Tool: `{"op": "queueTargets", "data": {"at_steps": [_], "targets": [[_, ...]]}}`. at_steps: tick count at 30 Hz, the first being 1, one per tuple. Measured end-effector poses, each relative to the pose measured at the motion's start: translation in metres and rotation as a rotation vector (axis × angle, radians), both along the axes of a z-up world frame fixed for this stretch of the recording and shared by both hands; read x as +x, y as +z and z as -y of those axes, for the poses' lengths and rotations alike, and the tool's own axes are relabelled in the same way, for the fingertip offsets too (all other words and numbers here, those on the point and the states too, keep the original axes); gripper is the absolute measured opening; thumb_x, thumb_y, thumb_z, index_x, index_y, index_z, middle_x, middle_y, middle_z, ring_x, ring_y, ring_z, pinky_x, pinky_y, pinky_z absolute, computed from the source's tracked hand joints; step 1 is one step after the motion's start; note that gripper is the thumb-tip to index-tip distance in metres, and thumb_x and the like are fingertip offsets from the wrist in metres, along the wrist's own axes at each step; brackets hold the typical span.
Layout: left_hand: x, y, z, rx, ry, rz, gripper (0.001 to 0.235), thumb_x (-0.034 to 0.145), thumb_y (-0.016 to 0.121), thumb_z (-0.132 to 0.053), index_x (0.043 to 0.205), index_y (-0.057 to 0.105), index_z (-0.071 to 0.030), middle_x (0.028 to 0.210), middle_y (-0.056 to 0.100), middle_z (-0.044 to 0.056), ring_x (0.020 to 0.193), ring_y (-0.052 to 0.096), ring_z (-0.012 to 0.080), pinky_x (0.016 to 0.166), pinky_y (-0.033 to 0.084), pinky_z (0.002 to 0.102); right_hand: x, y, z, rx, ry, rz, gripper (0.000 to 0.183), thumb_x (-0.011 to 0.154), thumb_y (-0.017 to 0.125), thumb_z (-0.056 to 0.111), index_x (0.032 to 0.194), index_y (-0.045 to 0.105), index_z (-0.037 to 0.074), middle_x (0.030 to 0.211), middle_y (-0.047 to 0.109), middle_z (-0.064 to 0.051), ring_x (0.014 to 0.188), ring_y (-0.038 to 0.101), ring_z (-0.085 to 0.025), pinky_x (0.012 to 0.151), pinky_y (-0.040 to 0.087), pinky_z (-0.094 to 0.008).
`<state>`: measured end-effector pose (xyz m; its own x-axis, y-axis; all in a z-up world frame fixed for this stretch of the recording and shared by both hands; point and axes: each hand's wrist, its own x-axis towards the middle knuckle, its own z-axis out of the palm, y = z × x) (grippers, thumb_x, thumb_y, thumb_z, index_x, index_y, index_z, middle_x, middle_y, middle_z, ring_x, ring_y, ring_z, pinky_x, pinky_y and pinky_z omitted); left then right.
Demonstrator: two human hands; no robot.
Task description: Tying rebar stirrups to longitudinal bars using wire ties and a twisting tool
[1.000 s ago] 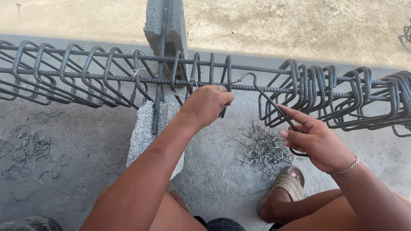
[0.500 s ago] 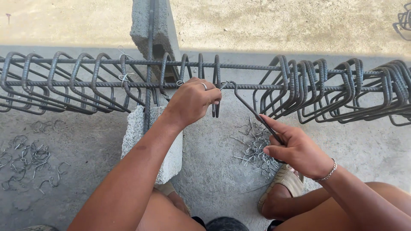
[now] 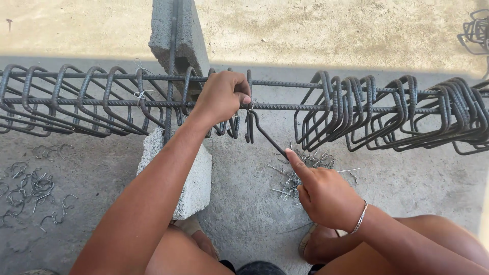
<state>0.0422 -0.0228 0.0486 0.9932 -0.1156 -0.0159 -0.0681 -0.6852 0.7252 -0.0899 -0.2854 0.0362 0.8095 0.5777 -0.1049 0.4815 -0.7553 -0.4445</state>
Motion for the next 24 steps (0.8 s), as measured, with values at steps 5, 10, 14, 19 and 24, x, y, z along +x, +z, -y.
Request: {"op": "queueTargets", "data": {"at_steps": [5, 10, 14, 19, 24], "targets": [[0.016, 0.014, -0.004, 0.093, -0.039, -0.197, 0.005, 0.082, 0.081, -0.008, 0.084, 0.078, -0.011, 0.078, 0.077, 0.003, 0.066, 0.067, 0.0111, 0.07, 0.053, 0.029, 0.017, 0.016, 0.006, -0.109, 0.052, 0.019, 0.076, 0.082, 0.059, 0.009, 0.154, 0.035, 0.003, 0.069, 0.072, -0.008, 0.057, 0.068, -0.028, 0.054, 0.055, -0.04], [0.009, 0.008, -0.008, 0.067, -0.014, -0.181, 0.005, 0.084, 0.079, -0.009, 0.088, 0.079, -0.012, 0.082, 0.079, 0.002, 0.067, 0.068, 0.0102, 0.069, 0.053, 0.027, 0.022, 0.047, 0.005, 0.047, -0.15, -0.272, 0.078, 0.074, 0.071, 0.013, 0.148, 0.049, 0.009, 0.058, 0.072, -0.004, 0.041, 0.058, -0.018, 0.041, 0.046, -0.034], [0.001, 0.005, -0.008, 0.029, -0.002, -0.191, 0.003, 0.087, 0.077, -0.01, 0.087, 0.078, -0.013, 0.08, 0.078, -0.001, 0.066, 0.065, 0.0082, 0.065, 0.05, 0.028, 0.021, 0.037, 0.026, 0.468, -0.255, -0.7, 0.073, 0.074, 0.077, 0.001, 0.145, 0.06, 0.004, 0.071, 0.057, -0.003, 0.057, 0.046, -0.012, 0.048, 0.036, -0.027], [0.003, 0.003, -0.006, 0.031, -0.024, -0.179, 0.004, 0.085, 0.079, -0.014, 0.089, 0.079, -0.014, 0.078, 0.079, 0.0, 0.064, 0.065, 0.0074, 0.065, 0.05, 0.026, 0.018, 0.012, 0.033, 0.606, -0.398, -0.924, 0.065, 0.077, 0.074, -0.01, 0.14, 0.065, 0.002, 0.074, 0.049, -0.007, 0.066, 0.046, -0.017, 0.058, 0.036, -0.031], [0.007, -0.014, -0.004, 0.238, -0.076, 0.018, 0.017, 0.084, 0.082, -0.035, 0.086, 0.084, -0.018, 0.073, 0.071, 0.004, 0.092, 0.061, 0.0212, 0.101, 0.04, 0.045, 0.008, -0.007, 0.018, 0.989, -0.354, -1.293, 0.056, 0.08, 0.058, -0.02, 0.132, 0.057, 0.0, 0.07, 0.044, -0.006, 0.061, 0.038, -0.014, 0.055, 0.026, -0.028]]}}
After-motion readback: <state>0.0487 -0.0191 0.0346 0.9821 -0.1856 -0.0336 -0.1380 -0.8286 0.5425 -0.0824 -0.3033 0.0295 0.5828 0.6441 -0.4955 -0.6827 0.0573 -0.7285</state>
